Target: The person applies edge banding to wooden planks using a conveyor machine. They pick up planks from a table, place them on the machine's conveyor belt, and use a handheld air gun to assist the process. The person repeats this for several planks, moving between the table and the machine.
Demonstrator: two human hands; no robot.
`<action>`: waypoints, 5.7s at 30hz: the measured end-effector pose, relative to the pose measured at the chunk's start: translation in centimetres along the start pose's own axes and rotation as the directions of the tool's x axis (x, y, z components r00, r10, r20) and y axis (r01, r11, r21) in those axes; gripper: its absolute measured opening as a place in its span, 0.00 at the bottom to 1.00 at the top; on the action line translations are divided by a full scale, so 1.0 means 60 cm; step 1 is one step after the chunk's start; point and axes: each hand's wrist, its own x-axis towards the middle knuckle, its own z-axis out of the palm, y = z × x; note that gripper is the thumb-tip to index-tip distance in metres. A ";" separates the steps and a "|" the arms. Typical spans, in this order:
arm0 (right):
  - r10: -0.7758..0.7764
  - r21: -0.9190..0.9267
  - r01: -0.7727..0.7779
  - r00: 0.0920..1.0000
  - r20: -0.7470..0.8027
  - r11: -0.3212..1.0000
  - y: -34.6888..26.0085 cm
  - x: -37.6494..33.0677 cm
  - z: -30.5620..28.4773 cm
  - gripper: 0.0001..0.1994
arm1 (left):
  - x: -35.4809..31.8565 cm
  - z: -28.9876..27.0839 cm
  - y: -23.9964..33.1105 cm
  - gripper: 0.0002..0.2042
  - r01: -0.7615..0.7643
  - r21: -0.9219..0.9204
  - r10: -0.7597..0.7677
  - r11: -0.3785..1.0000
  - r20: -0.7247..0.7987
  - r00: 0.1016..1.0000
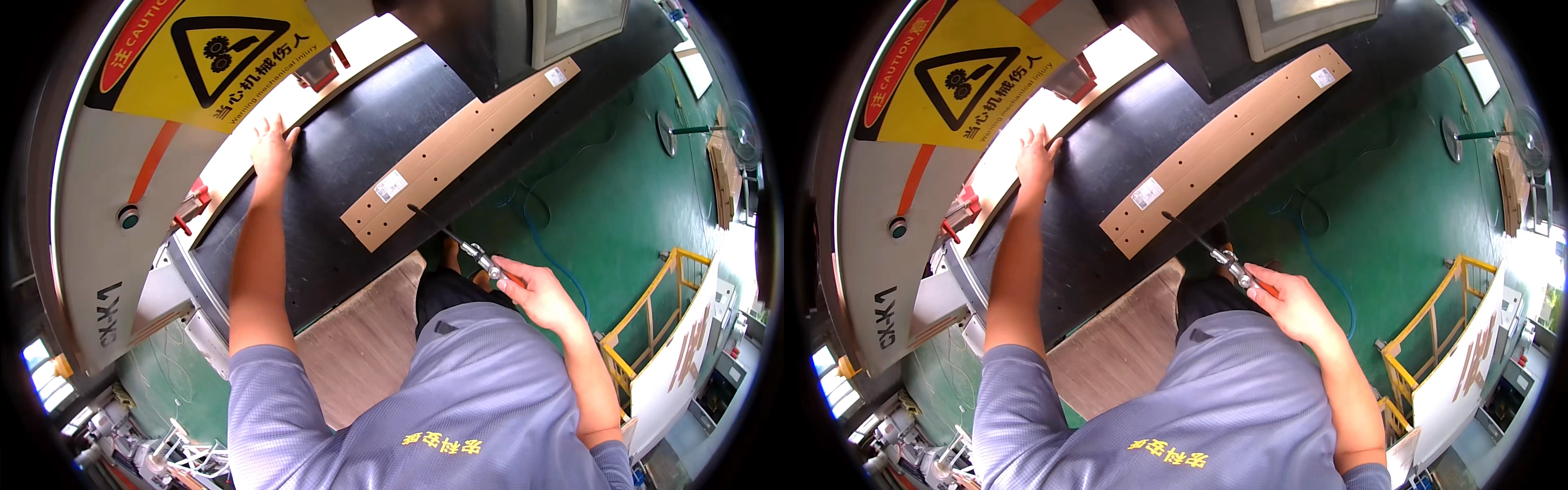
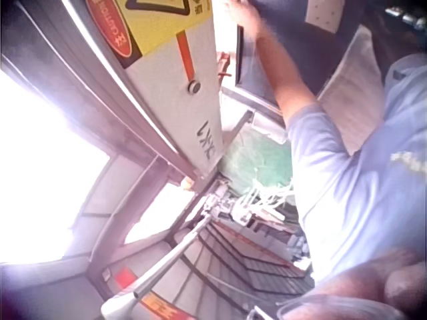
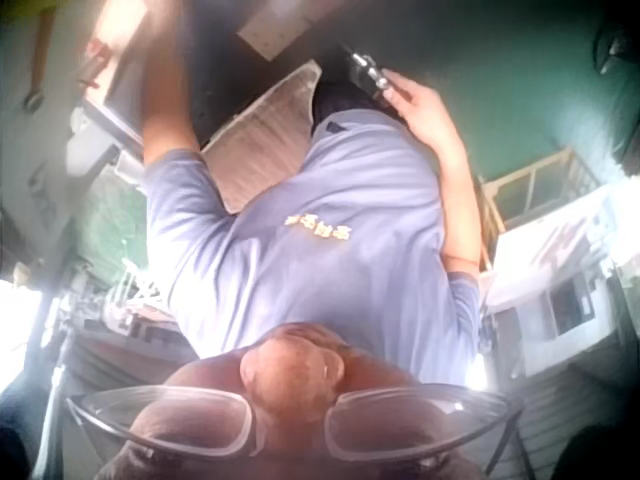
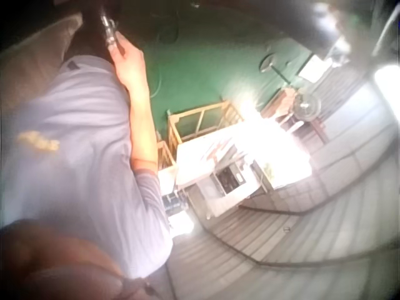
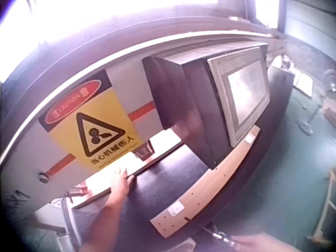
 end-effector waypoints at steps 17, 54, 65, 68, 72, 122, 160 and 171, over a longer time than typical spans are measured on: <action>0.114 0.267 -0.094 0.992 -0.059 0.959 0.137 -0.074 -0.048 0.23 | -0.168 -0.342 0.045 0.18 -0.171 -0.974 -0.695 0.150 -0.227 0.682; 0.127 0.336 -0.123 0.992 0.009 0.934 0.173 -0.110 -0.050 0.19 | -0.327 -0.105 0.302 0.42 -0.210 -0.439 0.207 0.874 -0.055 0.977; 0.151 0.393 -0.097 0.982 -0.109 0.914 0.229 -0.117 -0.055 0.13 | -0.332 -0.112 0.298 0.40 -0.209 -0.410 0.213 0.888 -0.037 0.976; 0.147 0.228 -0.196 0.966 0.213 0.954 0.231 -0.124 -0.079 0.15 | -0.325 -0.124 0.314 0.40 -0.250 -0.383 0.238 0.889 -0.078 0.968; 0.138 0.205 -0.155 0.986 0.096 0.967 0.220 -0.125 -0.093 0.17 | -0.335 -0.122 0.300 0.41 -0.255 -0.387 0.225 0.886 -0.122 0.967; -0.676 -0.569 0.587 -0.050 -0.736 0.576 0.155 -0.258 -0.080 0.27 | -0.332 -0.082 0.301 0.41 -0.225 -0.421 0.236 0.879 -0.026 0.971; -0.741 -0.662 0.442 0.011 -0.671 0.605 0.127 -0.269 -0.084 0.25 | -0.331 -0.088 0.302 0.42 -0.202 -0.401 0.217 0.894 -0.009 0.976; -0.787 -0.648 0.514 0.095 -0.609 0.563 0.122 -0.259 -0.070 0.25 | -0.332 -0.084 0.302 0.42 -0.199 -0.402 0.215 0.894 -0.006 0.977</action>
